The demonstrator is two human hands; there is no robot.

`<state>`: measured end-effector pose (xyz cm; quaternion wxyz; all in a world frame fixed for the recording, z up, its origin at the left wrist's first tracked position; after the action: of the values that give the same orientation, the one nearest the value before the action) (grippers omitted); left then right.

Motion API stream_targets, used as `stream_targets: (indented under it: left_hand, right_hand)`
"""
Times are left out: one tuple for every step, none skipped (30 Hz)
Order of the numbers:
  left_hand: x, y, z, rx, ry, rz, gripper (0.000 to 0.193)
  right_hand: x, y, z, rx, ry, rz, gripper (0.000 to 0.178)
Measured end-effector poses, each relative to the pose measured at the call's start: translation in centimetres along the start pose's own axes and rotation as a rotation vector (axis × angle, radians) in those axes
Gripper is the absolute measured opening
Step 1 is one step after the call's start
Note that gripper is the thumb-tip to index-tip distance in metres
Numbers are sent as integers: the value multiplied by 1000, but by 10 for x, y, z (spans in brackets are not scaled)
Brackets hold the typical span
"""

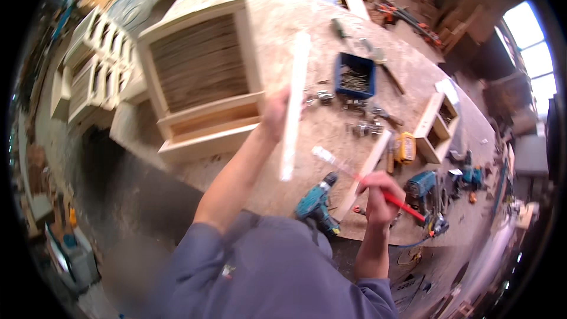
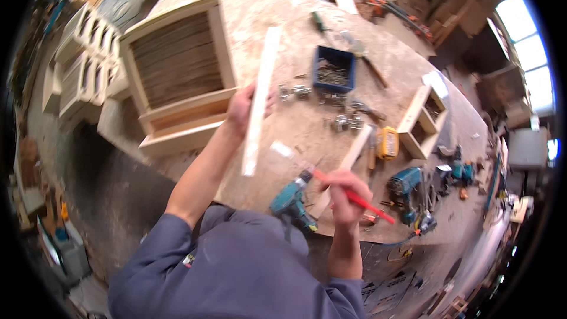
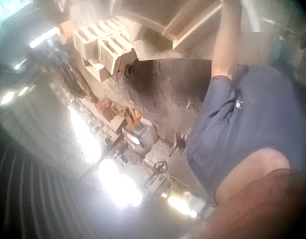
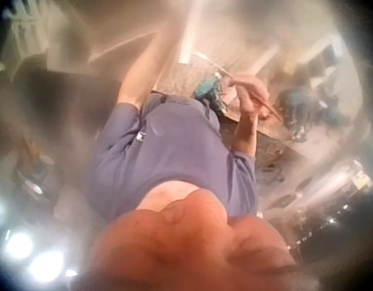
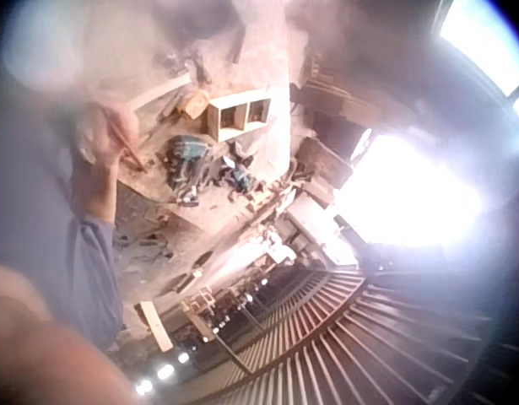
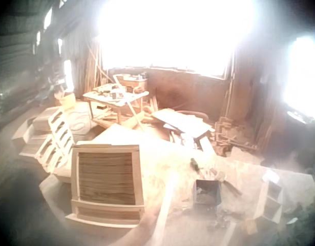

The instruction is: The person sands a small wooden piece with an orbital sander, then cleans it with a brush. They place the piece into a larger wooden frame and secure it using a nail gun and a drill. The person works on a workbench in a workshop environment.

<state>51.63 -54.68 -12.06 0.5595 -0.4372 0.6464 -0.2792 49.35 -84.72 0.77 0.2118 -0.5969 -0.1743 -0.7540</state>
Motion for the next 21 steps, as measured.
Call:
stream_targets:
  left_hand:
    - [-1,-7,-9,7,-21,61,36]
    - [-6,-16,-23,-67,-38,188,36]
    - [-13,-28,-38,-140,-60,326,39]
    - [-17,-36,-48,-177,-63,416,44]
    - [-19,-40,-57,-219,-71,512,51]
    - [-18,-38,-67,-228,-71,527,55]
    - [-18,-35,-78,-239,-73,543,60]
    - [-20,-28,-93,-260,-64,628,60]
    - [-24,-20,-106,-280,-64,711,61]
    - [-33,-16,-123,-340,-44,779,60]
    - [-39,-11,-142,-414,-25,840,60]
    - [-42,-8,-161,-475,-80,899,59]
    - [-48,-3,-174,-541,-135,956,58]
    - [-55,7,-178,-573,-115,1019,57]
    - [-64,16,-195,-634,-93,1094,57]
    - [-68,22,-208,-693,-62,1166,57]
    - [-75,27,-209,-743,-106,1226,54]
    - [-84,24,-216,-788,-124,1350,51]
    - [-93,27,-233,-896,-74,1375,48]
    - [-104,20,-243,-959,-51,1488,47]
    - [-113,26,-252,-966,-112,1488,47]
  right_hand:
    - [-13,16,13,-242,18,28,13]
    - [-30,38,29,-384,-25,8,14]
    - [-45,60,49,-525,-70,-14,15]
    - [-62,85,71,-573,-45,-51,15]
    - [-80,109,90,-695,-48,-85,15]
    - [-88,124,113,-709,-98,-134,15]
    - [-107,142,134,-703,-109,-122,15]
    - [-124,153,155,-702,-101,-112,15]
    - [-139,162,179,-697,-87,-99,15]
    - [-154,165,207,-685,-79,-86,15]
    - [-171,163,235,-661,-78,-73,15]
    - [-185,161,263,-656,-73,-103,18]
    - [-204,166,291,-628,-47,-266,19]
    - [-229,177,316,-588,-22,-425,20]
    - [-252,177,329,-529,-2,-557,21]
    - [-267,208,334,-363,-246,-462,24]
    - [-275,216,343,-159,-486,-349,27]
    - [-245,193,336,-12,-640,-646,31]
    - [-244,174,322,51,-570,-745,26]
    - [-244,155,309,109,-494,-845,25]
    - [-244,138,295,153,-416,-944,27]
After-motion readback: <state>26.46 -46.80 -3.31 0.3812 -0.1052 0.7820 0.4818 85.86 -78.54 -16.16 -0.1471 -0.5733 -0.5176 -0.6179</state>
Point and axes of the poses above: each hand's wrist, its own z-axis towards the middle knuckle, its own y-axis out of the back of the hand, x = y × z, the point moved 3 cm from there along z, towards the middle knuckle, and after that the axes turned 1 degree about x, right-handed, at the moved point
